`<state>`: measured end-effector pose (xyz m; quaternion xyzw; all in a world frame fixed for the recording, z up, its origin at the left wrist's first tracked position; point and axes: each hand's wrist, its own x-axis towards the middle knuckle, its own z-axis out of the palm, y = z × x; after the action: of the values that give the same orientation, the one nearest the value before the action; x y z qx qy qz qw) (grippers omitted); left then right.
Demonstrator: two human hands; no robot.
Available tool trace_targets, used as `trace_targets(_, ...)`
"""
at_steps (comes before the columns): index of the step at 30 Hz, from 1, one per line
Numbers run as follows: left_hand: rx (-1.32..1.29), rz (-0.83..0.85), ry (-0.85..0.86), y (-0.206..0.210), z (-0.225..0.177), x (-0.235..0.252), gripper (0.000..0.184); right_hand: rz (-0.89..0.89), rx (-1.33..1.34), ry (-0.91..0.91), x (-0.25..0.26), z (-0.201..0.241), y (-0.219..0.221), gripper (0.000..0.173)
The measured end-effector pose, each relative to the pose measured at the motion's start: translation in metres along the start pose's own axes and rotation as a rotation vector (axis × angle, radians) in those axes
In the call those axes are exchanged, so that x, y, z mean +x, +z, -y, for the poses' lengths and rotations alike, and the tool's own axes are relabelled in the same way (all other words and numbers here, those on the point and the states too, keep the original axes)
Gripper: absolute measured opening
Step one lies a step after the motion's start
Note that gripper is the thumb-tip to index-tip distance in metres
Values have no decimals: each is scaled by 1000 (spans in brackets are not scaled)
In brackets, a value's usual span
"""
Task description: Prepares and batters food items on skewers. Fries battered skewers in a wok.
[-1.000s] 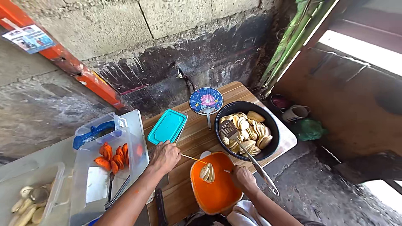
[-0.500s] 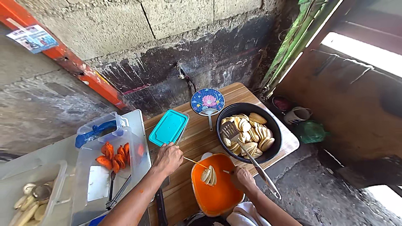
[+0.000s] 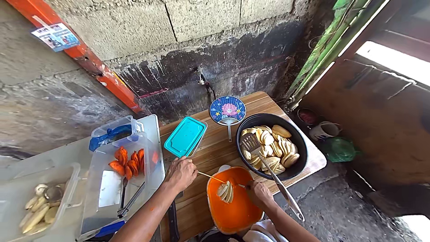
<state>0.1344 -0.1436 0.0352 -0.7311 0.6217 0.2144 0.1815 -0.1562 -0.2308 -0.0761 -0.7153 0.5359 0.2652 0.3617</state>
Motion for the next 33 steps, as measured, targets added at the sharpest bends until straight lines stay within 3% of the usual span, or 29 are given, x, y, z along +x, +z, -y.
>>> trace_targets(15,6,11,26,7,-9,0,42,6,-23,-40,1,2,-2,37)
trace_targets(27,-102,33,-144,47,-42,-8,44,-68,-195,-161,-20,22,-3,36)
trace_targets(30,-124,35,-181,48,-45,-11,43,-108,-189,-101,-24,19,-6,36)
trace_targets(33,-149,60,-249,45,-46,-17,42,-144,-148,85,-37,13,-13,39)
